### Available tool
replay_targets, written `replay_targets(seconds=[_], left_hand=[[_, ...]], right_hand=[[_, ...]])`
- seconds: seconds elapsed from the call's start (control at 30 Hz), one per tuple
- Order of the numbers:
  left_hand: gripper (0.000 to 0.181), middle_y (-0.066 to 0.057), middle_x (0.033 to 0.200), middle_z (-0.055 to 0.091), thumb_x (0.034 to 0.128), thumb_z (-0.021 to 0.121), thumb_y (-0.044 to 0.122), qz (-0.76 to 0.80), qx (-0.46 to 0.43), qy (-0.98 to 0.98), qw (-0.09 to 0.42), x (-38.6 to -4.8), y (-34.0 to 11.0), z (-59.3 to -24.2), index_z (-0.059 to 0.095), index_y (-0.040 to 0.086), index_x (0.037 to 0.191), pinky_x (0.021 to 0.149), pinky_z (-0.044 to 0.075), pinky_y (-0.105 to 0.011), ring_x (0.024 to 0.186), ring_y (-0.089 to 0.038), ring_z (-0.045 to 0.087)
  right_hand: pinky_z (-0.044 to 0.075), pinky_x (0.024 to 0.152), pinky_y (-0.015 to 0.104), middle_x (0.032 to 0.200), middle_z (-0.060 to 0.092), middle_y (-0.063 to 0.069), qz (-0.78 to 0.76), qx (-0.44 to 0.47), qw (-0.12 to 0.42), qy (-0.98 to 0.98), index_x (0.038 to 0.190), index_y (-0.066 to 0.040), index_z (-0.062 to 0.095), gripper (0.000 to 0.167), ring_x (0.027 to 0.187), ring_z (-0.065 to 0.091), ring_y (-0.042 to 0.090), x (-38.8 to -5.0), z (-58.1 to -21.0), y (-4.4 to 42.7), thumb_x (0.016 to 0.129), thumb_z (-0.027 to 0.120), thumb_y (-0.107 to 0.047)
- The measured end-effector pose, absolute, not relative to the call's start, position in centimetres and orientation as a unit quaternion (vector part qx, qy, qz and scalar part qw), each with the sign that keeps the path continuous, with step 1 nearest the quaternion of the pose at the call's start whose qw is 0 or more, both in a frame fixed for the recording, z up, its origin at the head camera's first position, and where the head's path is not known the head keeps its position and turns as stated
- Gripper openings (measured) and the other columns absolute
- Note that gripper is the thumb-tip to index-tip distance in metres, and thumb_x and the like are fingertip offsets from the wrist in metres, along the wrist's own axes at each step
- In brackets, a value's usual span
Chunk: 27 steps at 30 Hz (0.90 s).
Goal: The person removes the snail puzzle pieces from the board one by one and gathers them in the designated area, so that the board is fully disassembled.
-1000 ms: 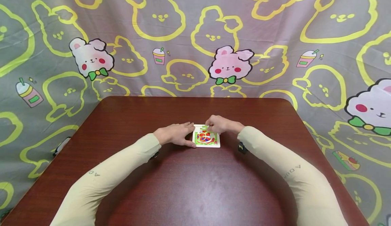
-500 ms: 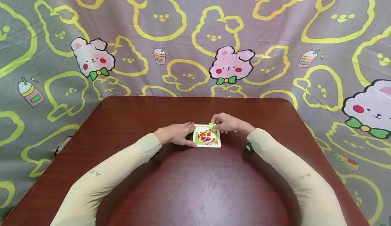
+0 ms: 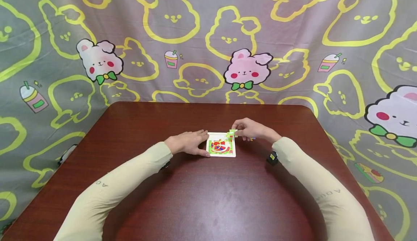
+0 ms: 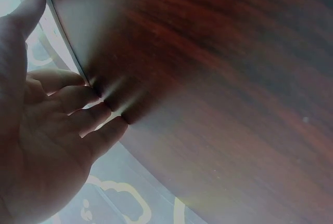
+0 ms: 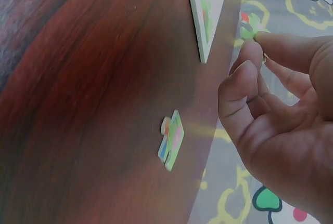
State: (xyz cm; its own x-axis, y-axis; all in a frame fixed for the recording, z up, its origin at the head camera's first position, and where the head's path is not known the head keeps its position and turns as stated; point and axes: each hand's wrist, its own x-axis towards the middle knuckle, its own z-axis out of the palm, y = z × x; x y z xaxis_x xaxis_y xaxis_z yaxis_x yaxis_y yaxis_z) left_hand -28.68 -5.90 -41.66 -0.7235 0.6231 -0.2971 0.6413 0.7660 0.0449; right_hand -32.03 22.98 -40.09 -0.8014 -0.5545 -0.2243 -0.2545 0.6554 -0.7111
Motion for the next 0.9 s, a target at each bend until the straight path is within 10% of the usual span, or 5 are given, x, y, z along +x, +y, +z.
replay_targets(seconds=[0.9], left_hand=[[0.096, -0.009, 0.164, 0.022, 0.0859, 0.05, 0.075, -0.027, 0.335, 0.93, 0.151, -28.6, -6.0, -41.8, 0.028, 0.012, 0.155, 0.119, 0.03, -0.045, 0.152, -0.024, 0.02]], right_hand=[[0.054, 0.054, 0.037, 0.086, 0.063, 0.022, -0.357, -0.202, 0.211, 0.887, 0.099, -0.003, 0.061, 0.017, 0.059, 0.059, 0.02, -32.1, -39.8, 29.7, 0.094, 0.066, -0.018]])
